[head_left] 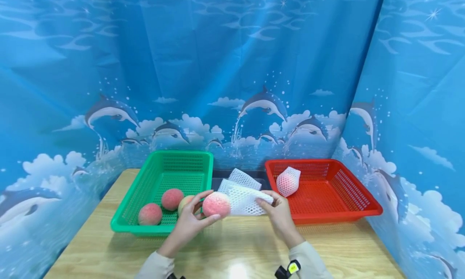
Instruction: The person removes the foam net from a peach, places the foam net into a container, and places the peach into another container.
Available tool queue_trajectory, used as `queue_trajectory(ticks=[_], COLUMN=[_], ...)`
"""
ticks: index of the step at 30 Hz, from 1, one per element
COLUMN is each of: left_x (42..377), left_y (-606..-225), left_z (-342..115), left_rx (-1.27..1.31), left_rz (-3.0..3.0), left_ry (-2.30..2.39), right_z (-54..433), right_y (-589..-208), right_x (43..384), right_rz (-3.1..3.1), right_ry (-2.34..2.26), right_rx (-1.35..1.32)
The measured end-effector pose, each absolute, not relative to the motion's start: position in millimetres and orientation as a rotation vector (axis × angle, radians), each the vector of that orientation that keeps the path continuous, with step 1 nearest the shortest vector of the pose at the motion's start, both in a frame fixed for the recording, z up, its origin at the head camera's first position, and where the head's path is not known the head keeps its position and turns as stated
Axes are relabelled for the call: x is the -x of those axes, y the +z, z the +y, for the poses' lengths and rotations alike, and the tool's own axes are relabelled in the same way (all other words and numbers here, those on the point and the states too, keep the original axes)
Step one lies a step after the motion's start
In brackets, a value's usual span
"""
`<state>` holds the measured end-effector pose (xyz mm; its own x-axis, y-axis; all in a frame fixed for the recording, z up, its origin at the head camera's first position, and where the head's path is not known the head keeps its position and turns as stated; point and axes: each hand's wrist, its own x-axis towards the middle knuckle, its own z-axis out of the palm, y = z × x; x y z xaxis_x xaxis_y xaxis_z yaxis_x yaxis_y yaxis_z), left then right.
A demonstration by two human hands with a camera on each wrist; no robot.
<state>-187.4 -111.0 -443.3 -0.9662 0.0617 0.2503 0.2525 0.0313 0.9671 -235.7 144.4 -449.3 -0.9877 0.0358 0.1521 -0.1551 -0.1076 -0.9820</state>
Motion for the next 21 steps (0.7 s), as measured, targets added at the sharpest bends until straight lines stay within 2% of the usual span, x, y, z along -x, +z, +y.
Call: queue_trajectory(ticks=[13,21], left_x=[185.1,180.4], left_y=[-447.3,-447.1], left_z=[-144.7,-170.4], left_rx=[0.24,0.106], left_rz=[-2.179,-2.329], left_ry=[-1.943,-1.772], right_z=[133.8,123.5], right_y=[-459.4,-473.5], right_x=[265.6,284.8], right_rz=[-2.027,-2.098], right_ry=[2.146,2.093], right_rx=[-0.038,-0.073])
